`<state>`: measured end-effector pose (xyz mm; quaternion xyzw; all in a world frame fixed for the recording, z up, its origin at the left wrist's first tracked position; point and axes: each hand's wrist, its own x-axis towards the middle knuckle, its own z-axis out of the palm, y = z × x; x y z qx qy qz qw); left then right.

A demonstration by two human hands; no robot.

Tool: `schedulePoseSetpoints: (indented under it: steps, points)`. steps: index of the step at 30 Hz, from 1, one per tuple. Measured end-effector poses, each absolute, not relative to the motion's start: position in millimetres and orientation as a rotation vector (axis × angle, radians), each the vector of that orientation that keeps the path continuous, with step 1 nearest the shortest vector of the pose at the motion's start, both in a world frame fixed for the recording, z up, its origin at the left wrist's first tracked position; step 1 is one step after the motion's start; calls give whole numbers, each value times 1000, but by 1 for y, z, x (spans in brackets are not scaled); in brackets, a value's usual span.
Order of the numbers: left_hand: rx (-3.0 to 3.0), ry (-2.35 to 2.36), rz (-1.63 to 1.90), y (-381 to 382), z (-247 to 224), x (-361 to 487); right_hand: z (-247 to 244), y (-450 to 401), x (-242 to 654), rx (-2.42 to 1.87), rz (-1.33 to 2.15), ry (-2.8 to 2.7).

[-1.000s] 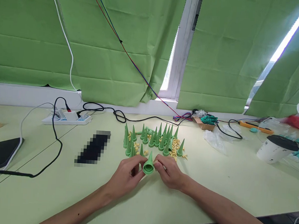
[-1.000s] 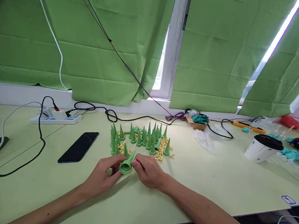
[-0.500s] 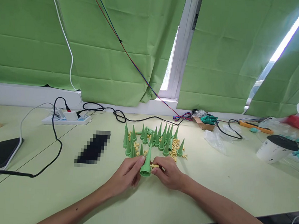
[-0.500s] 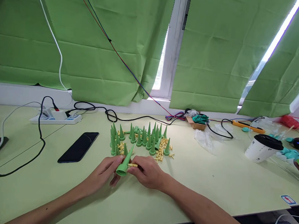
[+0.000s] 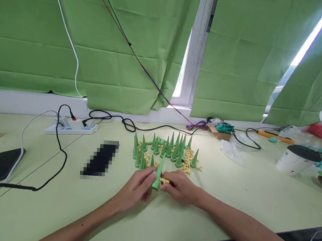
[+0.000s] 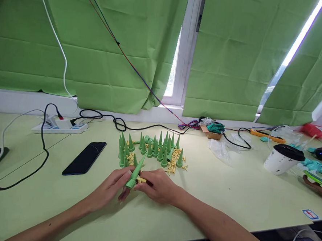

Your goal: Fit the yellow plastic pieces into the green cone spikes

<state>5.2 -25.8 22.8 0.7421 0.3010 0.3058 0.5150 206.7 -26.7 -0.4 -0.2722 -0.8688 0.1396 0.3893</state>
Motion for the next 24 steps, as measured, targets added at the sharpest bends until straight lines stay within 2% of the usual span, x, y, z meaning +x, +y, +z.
schedulePoseSetpoints:
  steps: [24]
  points:
    - [2082, 823, 783, -26, 24, 4, -5, -25, 208, -749, 265, -2318]
